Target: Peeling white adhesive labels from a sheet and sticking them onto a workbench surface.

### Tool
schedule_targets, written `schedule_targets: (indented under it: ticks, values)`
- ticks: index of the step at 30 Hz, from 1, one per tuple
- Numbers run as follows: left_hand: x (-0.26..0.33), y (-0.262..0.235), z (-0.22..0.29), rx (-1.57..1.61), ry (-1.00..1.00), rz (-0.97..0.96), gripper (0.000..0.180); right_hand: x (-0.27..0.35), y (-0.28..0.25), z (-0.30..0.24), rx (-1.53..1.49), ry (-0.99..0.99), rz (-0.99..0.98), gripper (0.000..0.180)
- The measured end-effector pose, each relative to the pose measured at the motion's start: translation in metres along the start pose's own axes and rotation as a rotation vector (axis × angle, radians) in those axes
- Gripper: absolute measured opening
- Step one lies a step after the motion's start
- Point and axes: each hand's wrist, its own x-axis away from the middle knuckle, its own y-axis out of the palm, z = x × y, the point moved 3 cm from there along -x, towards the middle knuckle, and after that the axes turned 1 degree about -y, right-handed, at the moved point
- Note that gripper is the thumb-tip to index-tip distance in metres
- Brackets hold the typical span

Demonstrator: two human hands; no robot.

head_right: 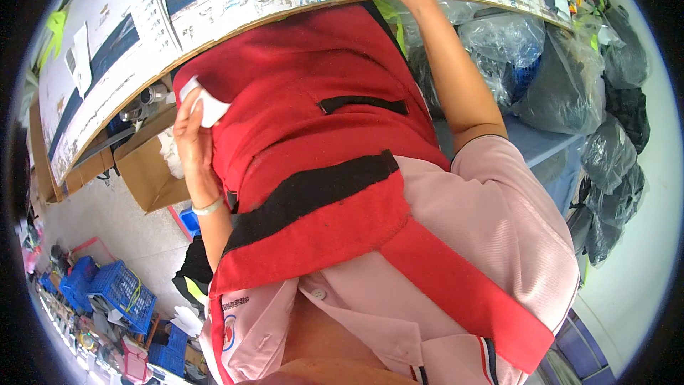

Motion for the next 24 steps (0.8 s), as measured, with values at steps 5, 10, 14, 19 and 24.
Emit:
schedule_targets:
  ticks: [5, 10, 14, 19, 24]
  values:
    - [0.014, -0.134, -0.011, 0.239, 0.02, 0.221, 0.034, 0.005, 0.008, -0.014, -0.235, 0.097, -0.155, 0.016]
    - [0.029, -0.278, -0.076, 0.37, -0.254, 0.602, 0.052, 0.012, 0.028, -0.061, -0.12, 0.044, -0.257, 0.016]
    - [0.055, -0.329, -0.096, 0.067, -0.305, 0.886, 0.061, 0.033, 0.067, -0.097, -0.332, 0.084, -0.425, 0.018]
    - [0.038, -0.313, -0.091, -0.092, -0.199, 0.911, 0.046, 0.055, 0.124, -0.182, -0.188, -0.46, -0.58, 0.029]
    - [-0.008, -0.202, -0.055, -0.124, -0.017, 0.637, 0.032, 0.059, 0.184, -0.228, -0.13, -0.652, -0.542, 0.038]
